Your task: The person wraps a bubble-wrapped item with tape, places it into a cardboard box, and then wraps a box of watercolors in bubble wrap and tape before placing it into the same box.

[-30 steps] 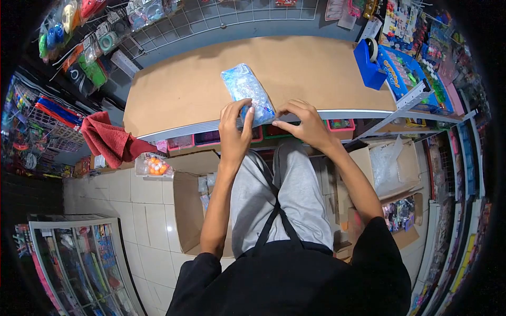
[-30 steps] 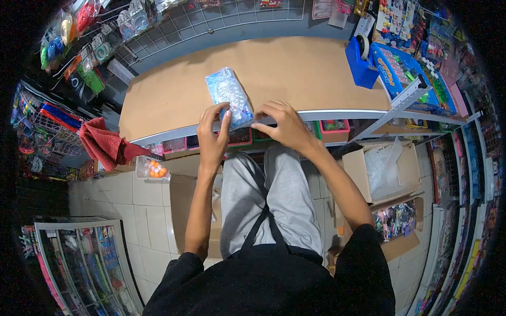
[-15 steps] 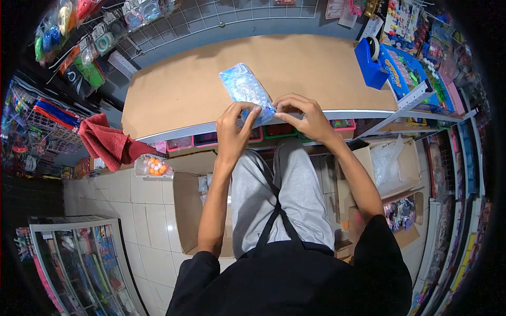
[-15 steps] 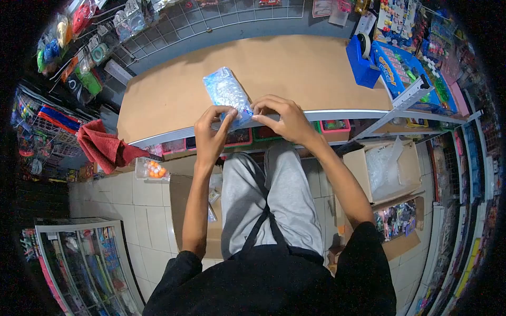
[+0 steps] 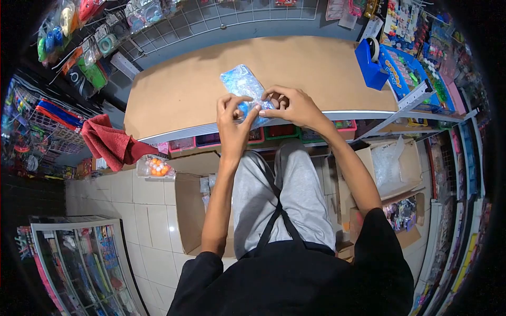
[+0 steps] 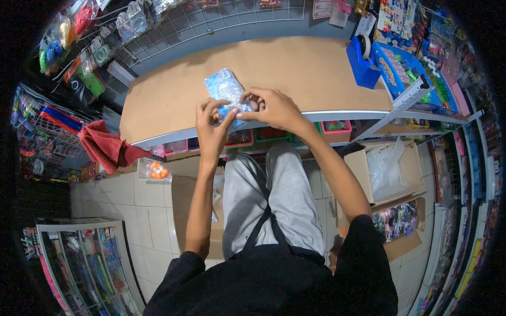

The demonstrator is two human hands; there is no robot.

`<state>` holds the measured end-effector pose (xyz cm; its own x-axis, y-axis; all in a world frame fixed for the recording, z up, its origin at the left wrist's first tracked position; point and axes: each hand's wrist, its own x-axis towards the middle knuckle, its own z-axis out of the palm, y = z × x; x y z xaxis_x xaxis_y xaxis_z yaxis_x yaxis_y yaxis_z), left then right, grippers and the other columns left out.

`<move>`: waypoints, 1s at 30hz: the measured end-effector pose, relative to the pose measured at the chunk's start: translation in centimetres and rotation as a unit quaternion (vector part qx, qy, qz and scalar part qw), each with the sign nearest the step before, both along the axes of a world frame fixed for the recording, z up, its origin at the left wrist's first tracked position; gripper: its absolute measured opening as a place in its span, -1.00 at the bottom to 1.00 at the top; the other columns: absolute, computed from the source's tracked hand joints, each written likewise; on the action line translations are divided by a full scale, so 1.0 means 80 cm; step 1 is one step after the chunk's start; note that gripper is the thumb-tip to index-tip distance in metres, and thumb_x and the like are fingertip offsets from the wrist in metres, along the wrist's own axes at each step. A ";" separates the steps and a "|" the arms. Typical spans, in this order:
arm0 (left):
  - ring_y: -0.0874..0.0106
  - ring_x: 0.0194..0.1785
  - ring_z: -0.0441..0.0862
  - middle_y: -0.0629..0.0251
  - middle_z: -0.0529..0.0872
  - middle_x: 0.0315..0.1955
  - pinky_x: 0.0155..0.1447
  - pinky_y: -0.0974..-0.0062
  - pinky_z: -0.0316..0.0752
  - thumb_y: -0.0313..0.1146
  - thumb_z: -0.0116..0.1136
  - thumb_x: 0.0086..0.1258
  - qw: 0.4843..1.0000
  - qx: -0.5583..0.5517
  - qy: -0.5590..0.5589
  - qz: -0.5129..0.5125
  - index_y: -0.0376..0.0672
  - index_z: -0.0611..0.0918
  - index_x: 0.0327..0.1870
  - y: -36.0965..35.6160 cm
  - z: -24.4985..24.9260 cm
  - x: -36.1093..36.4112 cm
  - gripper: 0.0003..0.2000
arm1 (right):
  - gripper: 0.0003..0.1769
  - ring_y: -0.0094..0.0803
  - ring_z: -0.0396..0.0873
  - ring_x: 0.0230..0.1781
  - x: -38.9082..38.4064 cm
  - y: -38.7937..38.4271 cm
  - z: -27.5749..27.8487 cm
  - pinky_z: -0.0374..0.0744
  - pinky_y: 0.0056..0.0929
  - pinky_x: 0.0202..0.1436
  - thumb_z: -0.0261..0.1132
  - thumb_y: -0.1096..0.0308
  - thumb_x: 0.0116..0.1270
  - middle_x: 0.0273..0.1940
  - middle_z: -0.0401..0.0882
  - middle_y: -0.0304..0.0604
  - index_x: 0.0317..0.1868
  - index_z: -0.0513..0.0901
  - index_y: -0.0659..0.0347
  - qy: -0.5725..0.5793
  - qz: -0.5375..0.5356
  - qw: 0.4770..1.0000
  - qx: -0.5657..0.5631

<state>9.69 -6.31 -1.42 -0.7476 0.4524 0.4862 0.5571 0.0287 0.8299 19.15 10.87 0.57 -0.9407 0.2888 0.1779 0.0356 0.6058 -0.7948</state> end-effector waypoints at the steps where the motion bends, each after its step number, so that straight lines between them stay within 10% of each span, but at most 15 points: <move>1: 0.49 -0.06 0.57 0.27 0.63 -0.07 -0.07 0.54 0.50 -0.39 0.48 0.33 1.000 0.020 -0.011 0.011 -0.20 0.75 -0.08 0.003 -0.002 -0.001 -0.79 | -0.53 -0.56 0.44 -0.50 -0.001 -0.002 0.004 0.43 -0.45 -0.34 0.57 -0.04 0.17 -0.52 0.47 -0.37 -0.06 0.73 0.07 -0.010 -0.007 1.000 0.000; 10: 0.44 -0.11 0.61 0.26 0.61 -0.11 -0.08 0.47 0.53 -0.44 0.36 0.44 0.995 0.077 -0.044 0.048 -0.26 0.70 -0.06 0.014 -0.008 -0.008 -0.85 | -0.62 -0.69 0.29 -0.52 -0.007 -0.008 0.000 0.29 -0.56 -0.41 0.58 0.04 0.22 -0.53 0.35 -0.47 -0.12 0.73 0.11 0.003 -0.026 1.000 -0.001; 16: 0.16 0.14 0.70 0.09 0.73 0.05 0.16 0.26 0.59 -0.52 0.33 0.42 0.946 0.003 0.321 0.048 -0.25 0.72 0.06 -0.042 -0.050 0.017 -0.77 | -0.65 -0.69 0.30 -0.52 -0.006 -0.014 0.006 0.30 -0.55 -0.40 0.58 0.07 0.21 -0.55 0.35 -0.48 -0.16 0.74 0.10 0.002 -0.051 0.999 -0.005; 30: 0.02 0.44 0.50 0.13 0.70 0.24 0.47 0.13 0.39 -0.50 0.18 0.50 0.956 -0.090 0.279 0.011 -0.18 0.67 0.24 -0.029 -0.037 0.009 -0.68 | -0.71 -0.67 0.30 -0.54 -0.011 -0.019 0.001 0.30 -0.53 -0.40 0.53 0.18 0.23 -0.59 0.35 -0.46 -0.13 0.72 0.13 -0.010 -0.087 0.996 -0.013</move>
